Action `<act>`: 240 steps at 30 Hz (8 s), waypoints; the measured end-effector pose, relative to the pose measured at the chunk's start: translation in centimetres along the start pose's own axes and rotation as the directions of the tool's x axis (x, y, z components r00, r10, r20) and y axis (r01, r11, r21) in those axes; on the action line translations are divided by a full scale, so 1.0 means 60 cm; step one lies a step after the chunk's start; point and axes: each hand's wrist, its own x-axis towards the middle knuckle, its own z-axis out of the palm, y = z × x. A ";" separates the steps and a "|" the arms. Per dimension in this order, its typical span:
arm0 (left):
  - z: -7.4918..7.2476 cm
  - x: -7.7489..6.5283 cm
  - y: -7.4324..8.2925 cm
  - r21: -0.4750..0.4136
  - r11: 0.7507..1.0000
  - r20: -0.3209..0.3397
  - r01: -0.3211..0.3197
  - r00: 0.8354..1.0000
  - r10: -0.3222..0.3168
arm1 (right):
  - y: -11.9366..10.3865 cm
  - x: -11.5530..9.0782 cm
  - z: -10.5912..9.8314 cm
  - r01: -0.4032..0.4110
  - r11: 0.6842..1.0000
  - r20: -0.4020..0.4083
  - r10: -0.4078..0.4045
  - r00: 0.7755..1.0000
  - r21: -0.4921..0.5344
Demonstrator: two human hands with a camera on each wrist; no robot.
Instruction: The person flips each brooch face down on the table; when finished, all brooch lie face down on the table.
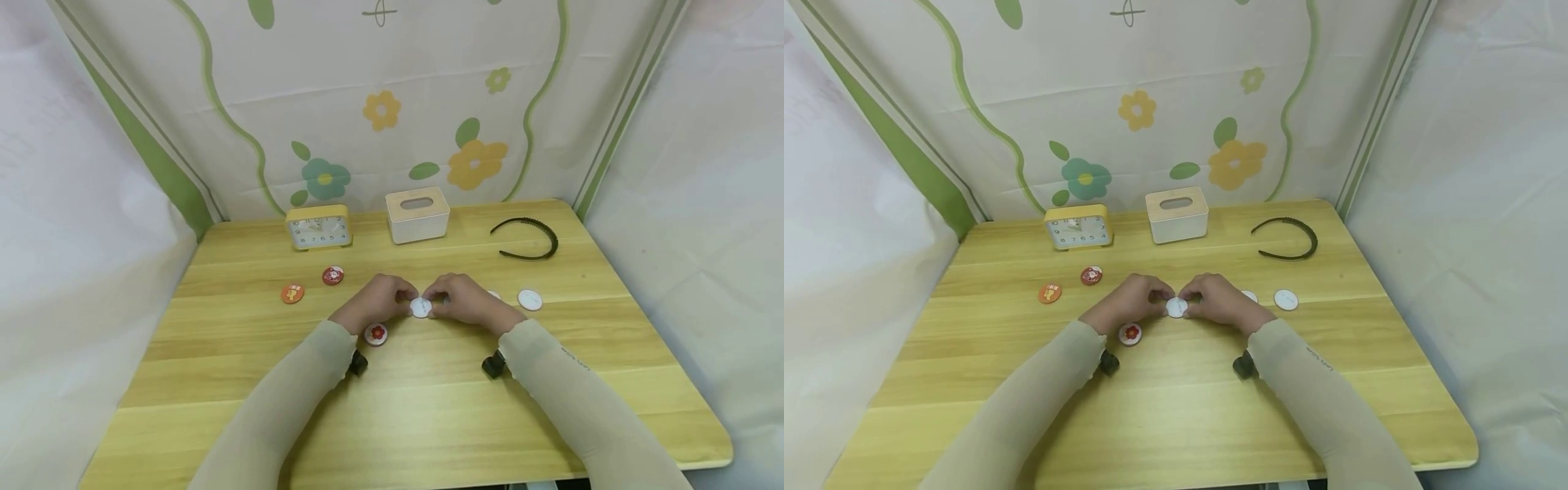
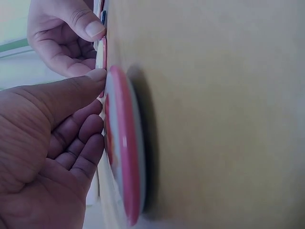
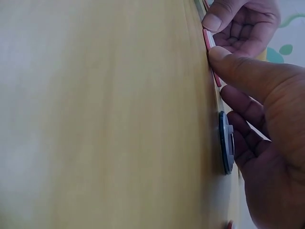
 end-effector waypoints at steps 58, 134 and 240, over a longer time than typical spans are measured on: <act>-0.045 -0.093 -0.047 0.069 0.996 0.085 0.060 0.994 -0.066 | -0.001 -0.001 0.000 -0.041 0.999 0.002 0.041 0.999 -0.016; -0.056 -0.079 -0.045 0.123 0.992 -0.107 -0.041 0.993 0.055 | -0.072 0.058 0.048 0.058 0.996 -0.116 -0.065 0.991 -0.064; -0.086 -0.218 -0.135 0.056 0.996 -0.038 0.072 0.997 -0.070 | -0.063 0.058 0.051 0.053 0.996 0.014 -0.052 0.999 -0.074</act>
